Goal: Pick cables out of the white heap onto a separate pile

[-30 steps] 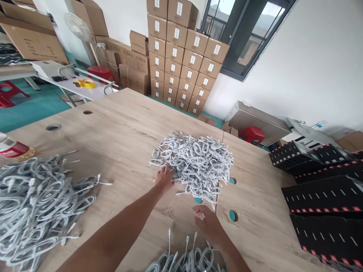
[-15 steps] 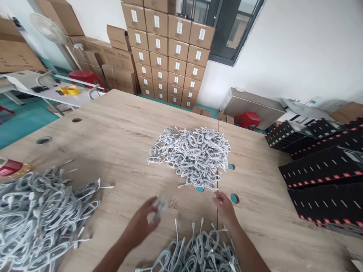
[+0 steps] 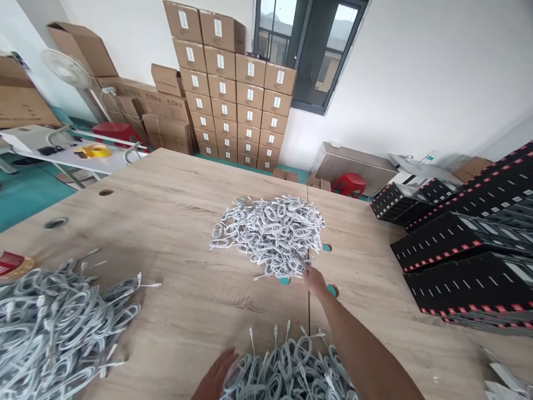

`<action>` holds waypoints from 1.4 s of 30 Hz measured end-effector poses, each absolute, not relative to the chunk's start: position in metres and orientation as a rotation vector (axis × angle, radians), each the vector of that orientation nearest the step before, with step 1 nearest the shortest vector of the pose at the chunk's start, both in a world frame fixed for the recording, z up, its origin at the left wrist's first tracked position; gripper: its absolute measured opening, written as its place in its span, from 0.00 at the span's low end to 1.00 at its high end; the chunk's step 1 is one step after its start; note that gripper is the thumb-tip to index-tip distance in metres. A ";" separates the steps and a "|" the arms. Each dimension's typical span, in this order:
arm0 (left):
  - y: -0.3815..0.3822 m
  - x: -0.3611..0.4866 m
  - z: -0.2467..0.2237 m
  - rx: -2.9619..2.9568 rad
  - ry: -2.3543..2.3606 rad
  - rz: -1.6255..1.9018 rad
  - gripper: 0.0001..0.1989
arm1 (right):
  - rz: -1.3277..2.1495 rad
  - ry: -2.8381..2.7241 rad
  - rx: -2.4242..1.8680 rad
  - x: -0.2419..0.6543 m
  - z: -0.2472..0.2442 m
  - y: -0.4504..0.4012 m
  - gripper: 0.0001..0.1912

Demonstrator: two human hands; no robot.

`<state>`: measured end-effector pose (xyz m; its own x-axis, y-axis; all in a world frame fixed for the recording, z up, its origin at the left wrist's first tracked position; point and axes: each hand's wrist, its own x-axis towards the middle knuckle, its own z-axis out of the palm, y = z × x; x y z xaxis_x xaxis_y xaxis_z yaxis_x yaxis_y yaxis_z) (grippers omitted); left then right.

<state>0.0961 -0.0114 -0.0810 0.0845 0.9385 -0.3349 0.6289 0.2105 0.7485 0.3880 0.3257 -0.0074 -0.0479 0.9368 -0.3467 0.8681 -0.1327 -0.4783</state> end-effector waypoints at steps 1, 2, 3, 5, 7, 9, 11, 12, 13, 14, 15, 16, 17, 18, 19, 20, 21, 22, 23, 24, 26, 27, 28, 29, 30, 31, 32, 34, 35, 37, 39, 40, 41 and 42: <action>-0.005 0.092 -0.077 1.497 1.706 0.465 0.40 | 0.935 -1.982 -2.075 0.395 -0.006 0.327 0.13; 0.003 0.088 -0.074 1.492 1.802 0.463 0.38 | 0.935 -1.973 -2.063 0.402 -0.006 0.327 0.13; 0.011 0.085 -0.073 1.486 1.906 0.433 0.37 | 0.931 -1.963 -2.054 0.409 -0.006 0.327 0.13; 0.030 0.083 -0.074 1.465 2.104 0.284 0.38 | 0.913 -1.948 -2.039 0.420 -0.008 0.327 0.12; 0.047 0.087 -0.076 1.425 2.252 0.089 0.41 | 0.901 -1.961 -2.014 0.424 -0.010 0.329 0.16; 0.057 0.095 -0.077 1.398 2.309 -0.064 0.46 | 0.902 -2.038 -2.002 0.421 -0.013 0.336 0.25; 0.060 0.102 -0.077 1.396 2.315 -0.143 0.48 | 0.869 -2.191 -2.029 0.415 -0.013 0.346 0.31; 0.060 0.104 -0.077 1.398 2.314 -0.162 0.47 | 0.825 -2.283 -2.055 0.412 -0.012 0.351 0.31; 0.059 0.105 -0.077 1.400 2.316 -0.173 0.47 | 0.766 -2.375 -2.073 0.410 -0.010 0.356 0.29; 0.058 0.106 -0.077 1.407 2.322 -0.176 0.46 | 0.703 -2.452 -2.083 0.409 -0.007 0.359 0.26; 0.057 0.105 -0.078 1.414 2.330 -0.174 0.46 | 0.649 -2.510 -2.084 0.410 -0.003 0.362 0.23; 0.056 0.105 -0.078 1.418 2.338 -0.172 0.46 | 0.616 -2.548 -2.080 0.413 0.002 0.363 0.19; 0.056 0.105 -0.078 1.420 2.345 -0.170 0.47 | 0.602 -2.568 -2.073 0.418 0.007 0.361 0.16; 0.056 0.104 -0.079 1.423 2.348 -0.168 0.47 | 0.602 -2.573 -2.070 0.425 0.013 0.358 0.14; 0.057 0.104 -0.079 1.424 2.348 -0.169 0.47 | 0.610 -2.568 -2.077 0.433 0.020 0.351 0.12; 0.058 0.104 -0.079 1.427 2.345 -0.168 0.47 | 0.610 -2.564 -2.088 0.442 0.027 0.342 0.11; 0.059 0.104 -0.079 1.433 2.341 -0.162 0.48 | 0.626 -2.555 -2.085 0.451 0.035 0.330 0.10; 0.060 0.104 -0.080 1.440 2.337 -0.151 0.48 | 0.688 -2.533 -2.053 0.461 0.044 0.315 0.09; 0.061 0.105 -0.081 1.447 2.335 -0.140 0.48 | 0.810 -2.493 -2.001 0.470 0.052 0.297 0.08; 0.061 0.105 -0.082 1.453 2.336 -0.133 0.48 | 0.986 -2.439 -1.936 0.480 0.061 0.277 0.07; 0.063 0.104 -0.084 1.457 2.348 -0.143 0.48 | 1.431 -2.323 -1.801 0.495 0.077 0.236 0.06; 0.064 0.104 -0.086 1.456 2.355 -0.162 0.49 | 1.645 -2.281 -1.752 0.499 0.085 0.218 0.05; 0.065 0.104 -0.086 1.455 2.360 -0.186 0.49 | 1.818 -2.266 -1.728 0.502 0.092 0.202 0.05; 0.066 0.104 -0.086 1.453 2.363 -0.208 0.50 | 1.951 -2.256 -1.721 0.502 0.098 0.191 0.05; 0.067 0.104 -0.086 1.449 2.362 -0.223 0.50 | 2.059 -2.227 -1.726 0.501 0.103 0.184 0.05; 0.067 0.105 -0.084 1.445 2.358 -0.224 0.50 | 2.157 -2.163 -1.739 0.497 0.107 0.180 0.04; 0.068 0.105 -0.082 1.440 2.352 -0.214 0.50 | 2.253 -2.068 -1.747 0.493 0.109 0.180 0.04; 0.068 0.107 -0.078 1.432 2.338 -0.190 0.49 | 2.441 -1.855 -1.716 0.484 0.110 0.186 0.08; 0.068 0.108 -0.076 1.431 2.333 -0.184 0.48 | 2.517 -1.779 -1.677 0.480 0.109 0.189 0.10; 0.068 0.108 -0.075 1.434 2.327 -0.190 0.48 | 2.583 -1.760 -1.624 0.478 0.108 0.189 0.13; 0.068 0.107 -0.076 1.441 2.326 -0.190 0.48 | 2.579 -1.876 -1.651 0.482 0.108 0.184 0.12; 0.067 0.105 -0.077 1.444 2.327 -0.184 0.48 | 2.552 -1.970 -1.668 0.486 0.110 0.180 0.10; 0.067 0.104 -0.078 1.443 2.328 -0.181 0.48 | 2.493 -2.085 -1.674 0.491 0.110 0.178 0.08; 0.067 0.103 -0.079 1.437 2.328 -0.179 0.48 | 2.394 -2.204 -1.666 0.495 0.110 0.178 0.08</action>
